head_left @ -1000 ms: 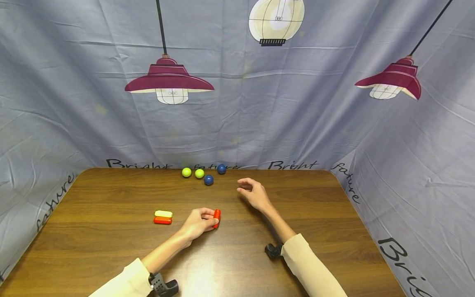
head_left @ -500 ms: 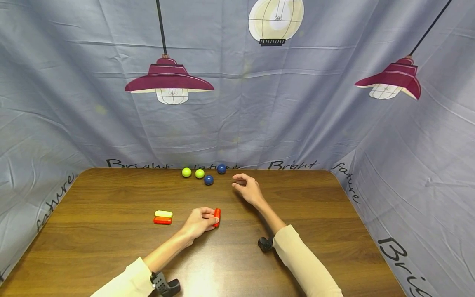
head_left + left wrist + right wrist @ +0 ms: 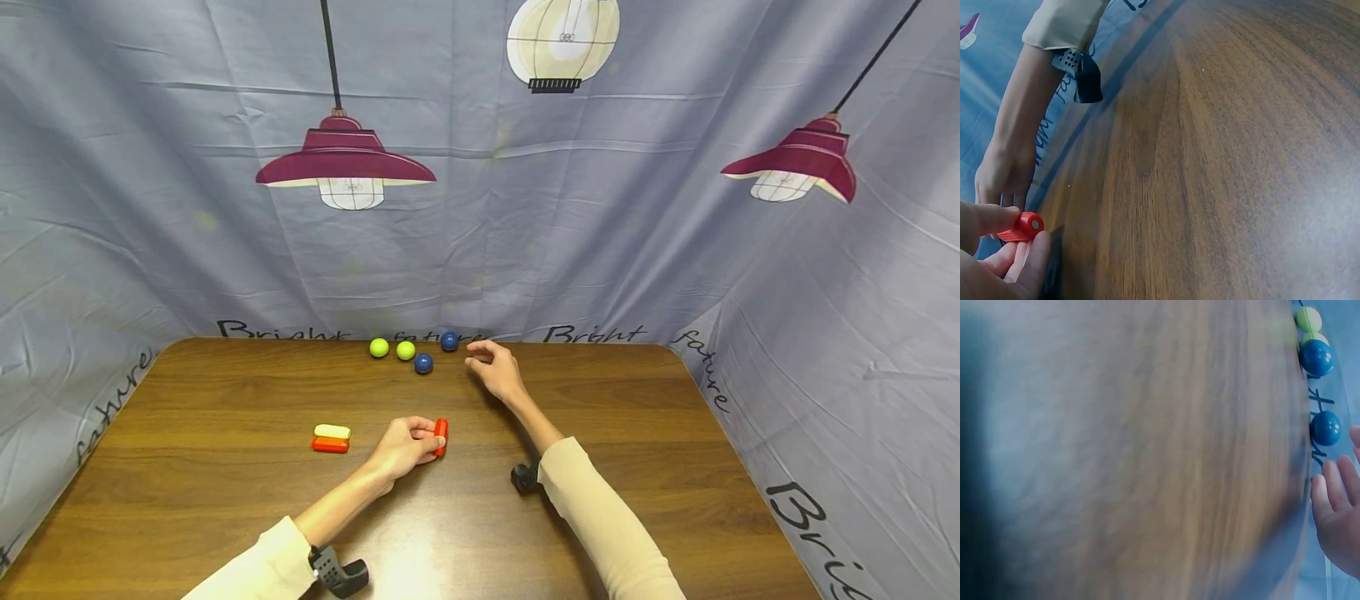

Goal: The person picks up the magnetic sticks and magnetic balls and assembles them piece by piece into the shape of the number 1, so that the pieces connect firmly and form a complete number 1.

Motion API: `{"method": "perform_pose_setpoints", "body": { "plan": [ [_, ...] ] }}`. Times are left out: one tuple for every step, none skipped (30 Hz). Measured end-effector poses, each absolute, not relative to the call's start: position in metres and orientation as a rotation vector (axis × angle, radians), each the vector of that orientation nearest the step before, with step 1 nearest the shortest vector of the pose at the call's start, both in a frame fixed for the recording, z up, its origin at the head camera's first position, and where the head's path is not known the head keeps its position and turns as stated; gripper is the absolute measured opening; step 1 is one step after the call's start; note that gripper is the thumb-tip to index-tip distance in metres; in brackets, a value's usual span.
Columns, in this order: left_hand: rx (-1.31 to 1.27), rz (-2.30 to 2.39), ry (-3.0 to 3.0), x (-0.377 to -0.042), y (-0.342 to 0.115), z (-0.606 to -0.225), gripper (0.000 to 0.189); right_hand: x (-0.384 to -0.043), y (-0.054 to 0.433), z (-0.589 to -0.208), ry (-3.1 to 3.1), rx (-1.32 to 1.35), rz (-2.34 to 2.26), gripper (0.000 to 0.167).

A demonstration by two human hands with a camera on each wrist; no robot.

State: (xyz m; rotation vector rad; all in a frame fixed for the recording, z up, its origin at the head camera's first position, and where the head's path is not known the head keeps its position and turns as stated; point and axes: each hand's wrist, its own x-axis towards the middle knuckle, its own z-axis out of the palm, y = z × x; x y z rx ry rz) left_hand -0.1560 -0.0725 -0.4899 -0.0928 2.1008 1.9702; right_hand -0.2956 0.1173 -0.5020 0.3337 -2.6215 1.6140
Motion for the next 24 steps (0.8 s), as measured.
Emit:
{"method": "perform_pose_setpoints", "body": {
  "plan": [
    [-0.090,1.970,2.102,-0.156,-0.072,-0.490,0.027,-0.297,0.117,-0.502,-2.618,0.333,1.618,0.028],
    [-0.090,1.971,2.097,-0.157,-0.072,-0.491,0.027,-0.297,0.116,-0.501,-2.617,0.329,1.626,0.028],
    [-0.090,1.970,2.099,-0.157,-0.072,-0.491,0.027,-0.298,0.115,-0.501,-2.619,0.326,1.627,0.028],
    [-0.093,1.970,2.099,-0.158,-0.072,-0.491,0.027,-0.299,0.114,-0.500,-2.621,0.320,1.628,0.027],
    [-0.098,1.969,2.098,-0.158,-0.072,-0.491,0.027,-0.301,0.112,-0.500,-2.620,0.316,1.631,0.027],
    [-0.104,1.970,2.095,-0.158,-0.071,-0.490,0.027,-0.302,0.111,-0.501,-2.617,0.316,1.628,0.026],
    [-0.110,1.971,2.091,-0.158,-0.071,-0.490,0.027,-0.303,0.109,-0.501,-2.615,0.316,1.626,0.025],
    [-0.114,1.972,2.086,-0.158,-0.071,-0.490,0.027,-0.304,0.108,-0.501,-2.615,0.311,1.625,0.025],
    [-0.114,1.971,2.086,-0.159,-0.071,-0.490,0.027,-0.305,0.106,-0.502,-2.613,0.309,1.620,0.024],
    [-0.118,1.972,2.081,-0.159,-0.070,-0.489,0.027,-0.306,0.105,-0.503,-2.609,0.304,1.621,0.023],
    [-0.119,1.973,2.079,-0.160,-0.070,-0.489,0.027,-0.306,0.104,-0.504,-2.604,0.300,1.623,0.023],
    [-0.121,1.973,2.078,-0.160,-0.070,-0.489,0.027,-0.307,0.103,-0.505,-2.603,0.288,1.629,0.023],
    [-0.121,1.974,2.079,-0.161,-0.069,-0.489,0.026,-0.308,0.103,-0.506,-2.601,0.274,1.630,0.024],
    [-0.120,1.975,2.080,-0.162,-0.069,-0.489,0.026,-0.309,0.102,-0.507,-2.595,0.263,1.630,0.024],
    [-0.124,1.975,2.082,-0.162,-0.069,-0.490,0.025,-0.309,0.101,-0.507,-2.592,0.248,1.632,0.025],
    [-0.133,1.976,2.081,-0.162,-0.069,-0.490,0.025,-0.310,0.101,-0.507,-2.590,0.233,1.632,0.026],
    [-0.138,1.975,2.085,-0.163,-0.068,-0.490,0.024,-0.311,0.100,-0.508,-2.589,0.220,1.631,0.026],
    [-0.143,1.974,2.085,-0.163,-0.068,-0.490,0.024,-0.312,0.100,-0.508,-2.584,0.205,1.632,0.026],
    [-0.145,1.974,2.086,-0.163,-0.068,-0.490,0.024,-0.314,0.099,-0.508,-2.580,0.193,1.634,0.027],
    [-0.149,1.973,2.086,-0.163,-0.069,-0.490,0.024,-0.314,0.099,-0.508,-2.578,0.181,1.638,0.027],
    [-0.153,1.973,2.086,-0.162,-0.069,-0.490,0.024,-0.315,0.098,-0.508,-2.574,0.165,1.647,0.027],
    [-0.154,1.974,2.089,-0.163,-0.069,-0.491,0.024,-0.316,0.098,-0.508,-2.566,0.153,1.657,0.028],
    [-0.154,1.974,2.091,-0.163,-0.069,-0.491,0.024,-0.317,0.097,-0.508,-2.557,0.139,1.674,0.028],
    [-0.155,1.974,2.091,-0.163,-0.069,-0.491,0.024,-0.318,0.096,-0.508,-2.548,0.121,1.692,0.029]
  ]
}}
